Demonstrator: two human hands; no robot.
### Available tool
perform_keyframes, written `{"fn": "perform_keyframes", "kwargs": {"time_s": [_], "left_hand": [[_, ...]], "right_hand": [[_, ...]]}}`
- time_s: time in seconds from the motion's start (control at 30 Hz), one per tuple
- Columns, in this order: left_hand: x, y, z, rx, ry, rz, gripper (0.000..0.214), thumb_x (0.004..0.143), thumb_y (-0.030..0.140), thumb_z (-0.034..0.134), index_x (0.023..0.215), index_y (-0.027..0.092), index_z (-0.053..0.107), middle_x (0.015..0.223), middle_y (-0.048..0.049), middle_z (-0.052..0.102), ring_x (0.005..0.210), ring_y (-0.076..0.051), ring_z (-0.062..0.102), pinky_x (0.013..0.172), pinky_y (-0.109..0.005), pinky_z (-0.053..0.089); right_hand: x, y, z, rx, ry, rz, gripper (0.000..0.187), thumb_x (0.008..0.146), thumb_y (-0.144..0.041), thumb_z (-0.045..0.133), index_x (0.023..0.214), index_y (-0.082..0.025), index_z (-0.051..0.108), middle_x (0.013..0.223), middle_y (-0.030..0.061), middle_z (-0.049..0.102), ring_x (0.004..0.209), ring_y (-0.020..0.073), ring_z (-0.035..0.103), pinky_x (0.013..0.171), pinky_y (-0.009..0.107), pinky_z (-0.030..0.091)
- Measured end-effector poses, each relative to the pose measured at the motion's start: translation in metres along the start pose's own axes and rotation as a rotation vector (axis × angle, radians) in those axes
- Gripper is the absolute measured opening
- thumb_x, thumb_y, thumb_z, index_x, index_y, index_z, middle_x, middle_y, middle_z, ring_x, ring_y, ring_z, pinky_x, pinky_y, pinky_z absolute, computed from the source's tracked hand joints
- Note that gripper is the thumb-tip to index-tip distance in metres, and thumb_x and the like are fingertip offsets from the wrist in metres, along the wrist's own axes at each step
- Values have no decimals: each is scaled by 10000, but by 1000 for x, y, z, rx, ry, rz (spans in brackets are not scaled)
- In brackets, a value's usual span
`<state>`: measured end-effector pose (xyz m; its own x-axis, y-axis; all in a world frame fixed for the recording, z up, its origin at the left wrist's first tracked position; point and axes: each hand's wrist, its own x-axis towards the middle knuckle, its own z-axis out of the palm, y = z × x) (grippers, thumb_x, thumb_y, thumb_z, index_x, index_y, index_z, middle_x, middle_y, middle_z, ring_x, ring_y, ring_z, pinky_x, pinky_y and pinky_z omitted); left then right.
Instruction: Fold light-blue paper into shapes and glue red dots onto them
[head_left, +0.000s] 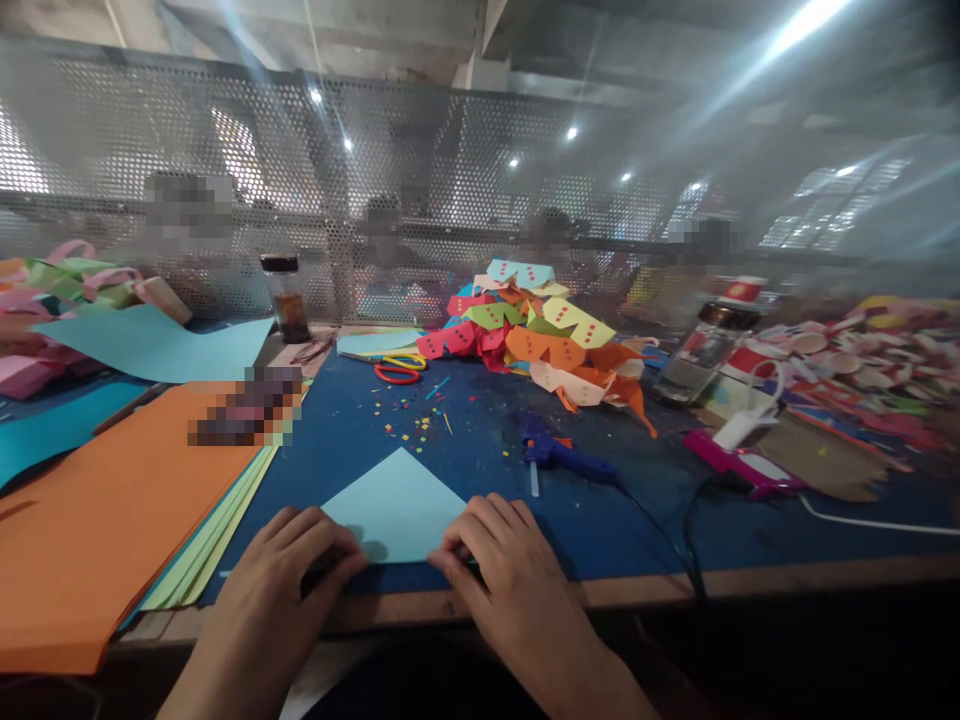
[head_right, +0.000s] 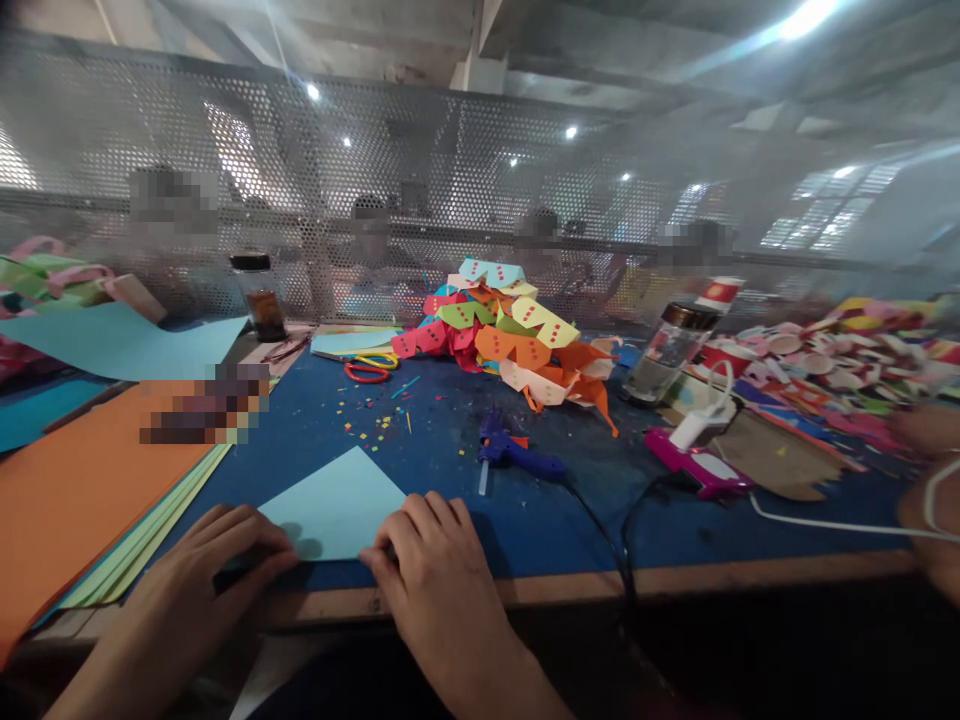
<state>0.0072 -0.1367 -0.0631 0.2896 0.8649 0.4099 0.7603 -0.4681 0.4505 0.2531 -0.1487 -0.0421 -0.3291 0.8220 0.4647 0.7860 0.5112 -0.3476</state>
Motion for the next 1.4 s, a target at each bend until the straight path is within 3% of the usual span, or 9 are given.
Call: {"fn": "perform_keyframes", "kwargs": {"time_s": [0.27,0.67,1.07,1.4], "left_hand": [[0,11,-1,32,24,-98,93,907,337,595,866,267,641,820,0,677,835,-241,620,753,-362,472],[1,5,-5,97,-14,-93,152,904,367,562,810,276,639,812,6,697,810,-241,640,709,-358,477],[-6,-21,-21,103,-57,-178,267,892,509,554,826,278,670,852,-22,715,848,-263,662,752,-377,520],[-9,-6,-16,207,43,-95,175,926,385,518,846,298,648,888,-10,708,870,-274,655,775,-409,471]], "right_hand": [[2,-2,0,1,-1,59,187,850,-183,743,781,-220,573,822,-22,628,807,206,551,730,340,352],[5,-1,-2,-11,-51,77,195,836,-196,762,778,-223,578,823,-28,628,813,207,559,726,345,351],[6,0,-1,-23,-44,76,196,825,-182,767,767,-218,583,811,-32,628,803,195,560,721,334,355],[7,-1,-2,-40,-45,79,181,835,-191,756,777,-223,587,826,-30,635,811,192,566,728,334,373]]}}
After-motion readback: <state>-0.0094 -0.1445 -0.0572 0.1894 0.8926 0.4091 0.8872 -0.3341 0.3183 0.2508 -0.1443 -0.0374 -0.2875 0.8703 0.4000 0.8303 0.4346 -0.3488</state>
